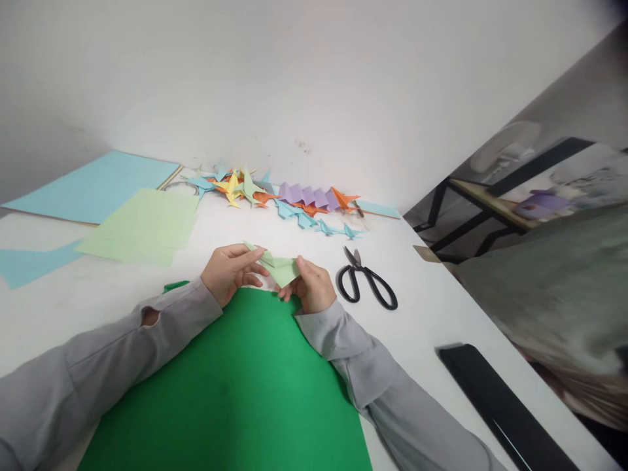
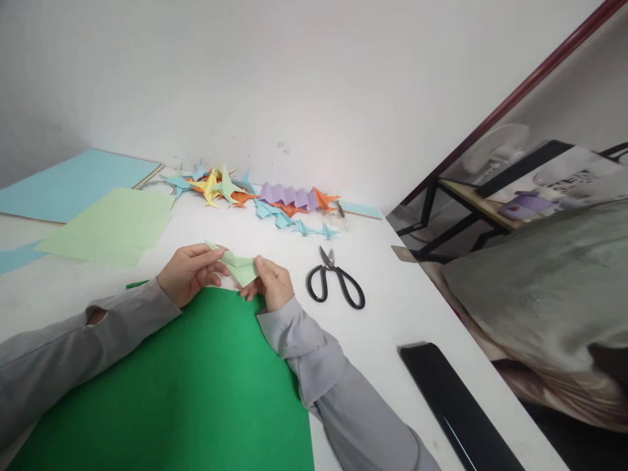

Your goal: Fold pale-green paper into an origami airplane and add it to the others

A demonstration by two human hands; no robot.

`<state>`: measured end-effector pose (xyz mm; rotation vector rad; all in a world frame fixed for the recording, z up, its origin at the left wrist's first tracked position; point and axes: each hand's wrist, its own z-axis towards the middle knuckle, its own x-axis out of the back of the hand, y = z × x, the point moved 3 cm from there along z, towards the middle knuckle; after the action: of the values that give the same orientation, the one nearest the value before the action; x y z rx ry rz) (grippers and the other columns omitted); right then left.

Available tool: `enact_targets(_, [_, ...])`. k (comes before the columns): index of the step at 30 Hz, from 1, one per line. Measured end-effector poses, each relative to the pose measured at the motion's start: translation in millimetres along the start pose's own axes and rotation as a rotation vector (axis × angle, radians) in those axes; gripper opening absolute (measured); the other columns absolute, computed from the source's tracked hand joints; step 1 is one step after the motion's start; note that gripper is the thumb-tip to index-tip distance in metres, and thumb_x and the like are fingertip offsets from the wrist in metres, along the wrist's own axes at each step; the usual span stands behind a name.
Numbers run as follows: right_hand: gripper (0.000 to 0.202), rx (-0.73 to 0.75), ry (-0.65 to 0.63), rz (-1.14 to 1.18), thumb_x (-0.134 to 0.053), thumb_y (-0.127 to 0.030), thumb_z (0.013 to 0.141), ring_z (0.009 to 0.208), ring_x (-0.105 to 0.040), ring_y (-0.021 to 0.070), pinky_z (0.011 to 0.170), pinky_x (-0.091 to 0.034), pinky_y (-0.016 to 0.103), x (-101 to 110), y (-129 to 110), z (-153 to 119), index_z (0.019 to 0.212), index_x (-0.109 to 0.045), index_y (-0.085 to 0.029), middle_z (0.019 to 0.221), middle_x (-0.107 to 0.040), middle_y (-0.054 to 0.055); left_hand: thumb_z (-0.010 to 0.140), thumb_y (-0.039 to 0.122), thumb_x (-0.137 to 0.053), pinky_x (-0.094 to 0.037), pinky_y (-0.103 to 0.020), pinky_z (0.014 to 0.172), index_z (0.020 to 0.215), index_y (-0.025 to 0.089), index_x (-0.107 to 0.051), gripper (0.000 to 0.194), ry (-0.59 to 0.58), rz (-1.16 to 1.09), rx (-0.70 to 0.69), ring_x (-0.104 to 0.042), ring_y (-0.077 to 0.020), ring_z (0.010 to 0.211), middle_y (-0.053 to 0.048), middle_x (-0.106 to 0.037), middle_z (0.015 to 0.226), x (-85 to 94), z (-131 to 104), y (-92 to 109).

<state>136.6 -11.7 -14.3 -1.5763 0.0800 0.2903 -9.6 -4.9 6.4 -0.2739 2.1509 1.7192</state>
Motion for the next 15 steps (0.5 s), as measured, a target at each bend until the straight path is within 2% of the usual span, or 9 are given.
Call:
enact_targets(5, [0.031,0.116,-0.016,-0.133,-0.064,-0.045,0.068,0.039,-0.053,0.0097,0.034,-0.039,0.019,-3.8,-4.7,-5.8,0.072,-0.062,-0.014,0.052,-0.060,0.000,0.058,0.024,-0.074,-0.048,-0.018,0.040,0.071,0.009,-0.063,0.023,-0.037,0.037,-0.026,-0.059,-0.0114,0.052,-0.002,-0.062,0.055,-1.1,-2.4,-1.0])
enact_targets(11, [0.033,0.128,-0.043,-0.196,-0.061,-0.046,0.070,0.039,-0.050,0.0096,0.036,-0.039,0.021,-4.9,-4.2,-7.1,0.069,-0.064,-0.014,0.048,-0.058,0.000,0.057,0.027,-0.074,-0.047,-0.021,0.038,0.069,0.009,-0.064,0.024,-0.158,0.200,-0.074,-0.055,-0.0112,0.047,-0.002,-0.060,0.051,-4.6,-6.1,-1.7])
enact_targets(15, [0.036,0.110,-0.050,-0.188,-0.060,-0.049,0.070,0.039,-0.050,0.0100,0.036,-0.039,0.021,-5.4,-4.7,-7.4,0.063,-0.063,-0.014,0.049,-0.059,0.001,0.058,0.028,-0.073,-0.046,-0.021,0.039,0.066,0.009,-0.064,0.023,-0.162,0.224,-0.091,-0.055,-0.0113,0.047,-0.002,-0.059,0.051,-4.3,-5.8,-1.2])
